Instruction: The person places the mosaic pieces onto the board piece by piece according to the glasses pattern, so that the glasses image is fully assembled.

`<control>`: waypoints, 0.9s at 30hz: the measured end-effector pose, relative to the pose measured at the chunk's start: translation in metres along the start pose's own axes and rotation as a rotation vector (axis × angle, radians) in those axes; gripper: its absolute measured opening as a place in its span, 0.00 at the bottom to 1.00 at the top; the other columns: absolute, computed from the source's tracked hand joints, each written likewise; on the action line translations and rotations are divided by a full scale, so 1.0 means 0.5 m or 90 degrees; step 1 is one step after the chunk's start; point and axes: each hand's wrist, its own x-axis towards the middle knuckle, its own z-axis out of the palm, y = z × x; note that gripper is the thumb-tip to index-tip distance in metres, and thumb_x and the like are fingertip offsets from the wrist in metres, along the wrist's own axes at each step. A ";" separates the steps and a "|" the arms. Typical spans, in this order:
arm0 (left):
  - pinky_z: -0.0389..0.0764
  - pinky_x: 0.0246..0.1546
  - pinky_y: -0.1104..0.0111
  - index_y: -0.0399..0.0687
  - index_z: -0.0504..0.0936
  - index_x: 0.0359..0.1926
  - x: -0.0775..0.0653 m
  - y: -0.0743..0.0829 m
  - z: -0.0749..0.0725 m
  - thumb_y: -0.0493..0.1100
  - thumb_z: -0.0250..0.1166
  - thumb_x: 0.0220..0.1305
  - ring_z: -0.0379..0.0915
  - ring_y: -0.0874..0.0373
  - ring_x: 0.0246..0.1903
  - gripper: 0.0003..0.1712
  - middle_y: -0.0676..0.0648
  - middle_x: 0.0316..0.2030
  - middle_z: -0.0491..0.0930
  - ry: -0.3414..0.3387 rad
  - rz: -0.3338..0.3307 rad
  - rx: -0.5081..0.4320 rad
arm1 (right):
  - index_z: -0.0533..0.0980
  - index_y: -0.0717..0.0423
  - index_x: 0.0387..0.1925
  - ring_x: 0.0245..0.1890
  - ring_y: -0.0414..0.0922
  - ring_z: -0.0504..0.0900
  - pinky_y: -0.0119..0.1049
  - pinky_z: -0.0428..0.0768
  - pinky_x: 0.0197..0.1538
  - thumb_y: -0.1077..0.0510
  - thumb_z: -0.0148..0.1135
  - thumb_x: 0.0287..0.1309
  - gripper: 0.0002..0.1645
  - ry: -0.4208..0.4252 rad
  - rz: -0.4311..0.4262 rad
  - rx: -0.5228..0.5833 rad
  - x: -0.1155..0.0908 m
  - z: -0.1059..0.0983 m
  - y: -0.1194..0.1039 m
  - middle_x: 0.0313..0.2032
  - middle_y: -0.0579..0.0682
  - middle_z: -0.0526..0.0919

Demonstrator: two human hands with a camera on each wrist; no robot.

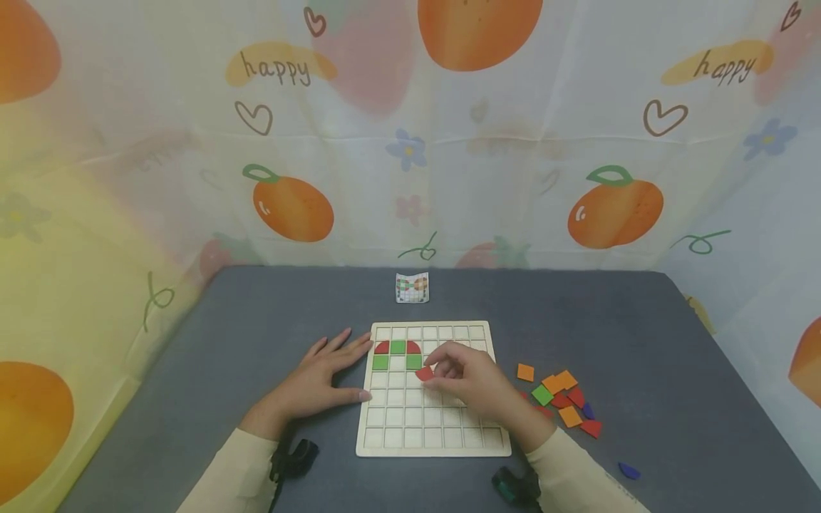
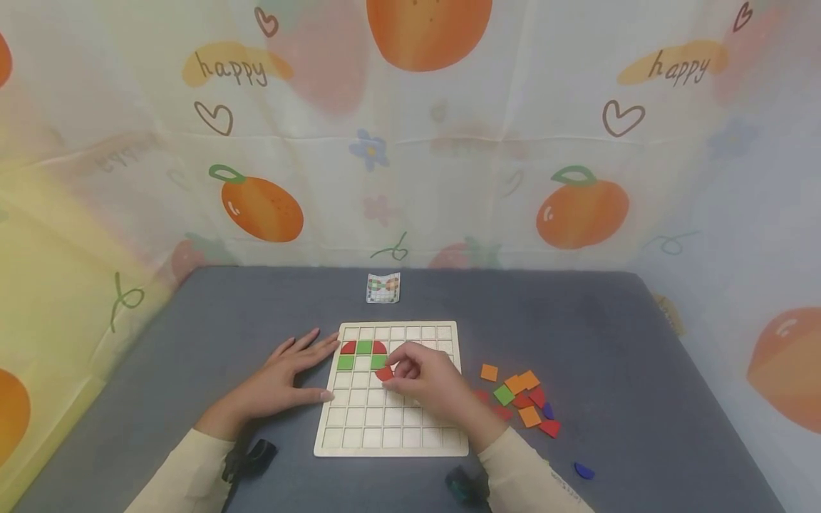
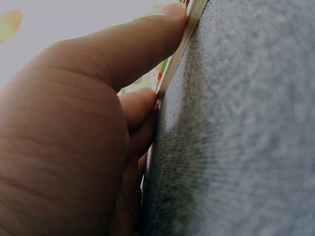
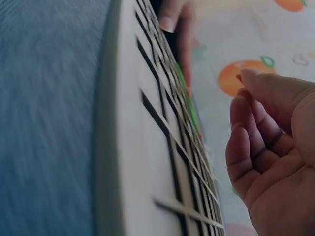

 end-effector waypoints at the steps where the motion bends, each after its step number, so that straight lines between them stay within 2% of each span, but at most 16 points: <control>1: 0.35 0.77 0.35 0.56 0.63 0.86 0.000 0.000 0.000 0.71 0.75 0.64 0.40 0.42 0.85 0.58 0.55 0.83 0.59 -0.001 -0.001 0.001 | 0.86 0.53 0.50 0.34 0.43 0.83 0.37 0.82 0.41 0.59 0.79 0.67 0.13 -0.005 0.002 0.003 0.003 0.006 0.000 0.35 0.41 0.84; 10: 0.34 0.78 0.36 0.59 0.63 0.86 0.002 -0.002 0.001 0.72 0.74 0.63 0.39 0.44 0.85 0.58 0.58 0.83 0.57 -0.004 -0.003 0.005 | 0.87 0.51 0.53 0.39 0.40 0.86 0.37 0.84 0.47 0.59 0.76 0.69 0.13 -0.033 0.025 0.005 0.025 0.046 -0.004 0.39 0.38 0.87; 18: 0.35 0.78 0.37 0.58 0.64 0.86 0.001 0.001 0.000 0.71 0.75 0.63 0.40 0.45 0.85 0.57 0.58 0.83 0.59 0.000 -0.003 0.003 | 0.86 0.50 0.54 0.39 0.38 0.86 0.39 0.84 0.47 0.57 0.76 0.71 0.13 -0.056 0.034 -0.010 0.044 0.076 -0.008 0.38 0.37 0.87; 23: 0.35 0.78 0.37 0.58 0.65 0.85 0.001 0.001 0.000 0.71 0.76 0.62 0.40 0.45 0.85 0.57 0.58 0.82 0.60 0.003 -0.007 0.001 | 0.86 0.50 0.53 0.36 0.37 0.85 0.39 0.83 0.43 0.57 0.76 0.70 0.12 -0.046 0.050 -0.037 0.056 0.100 -0.017 0.35 0.35 0.86; 27: 0.35 0.78 0.36 0.59 0.65 0.86 0.000 -0.003 0.001 0.71 0.75 0.63 0.40 0.45 0.85 0.57 0.59 0.82 0.59 0.002 0.004 -0.004 | 0.86 0.51 0.51 0.30 0.36 0.81 0.38 0.82 0.39 0.56 0.76 0.69 0.12 -0.029 0.049 -0.083 0.067 0.121 -0.021 0.29 0.35 0.83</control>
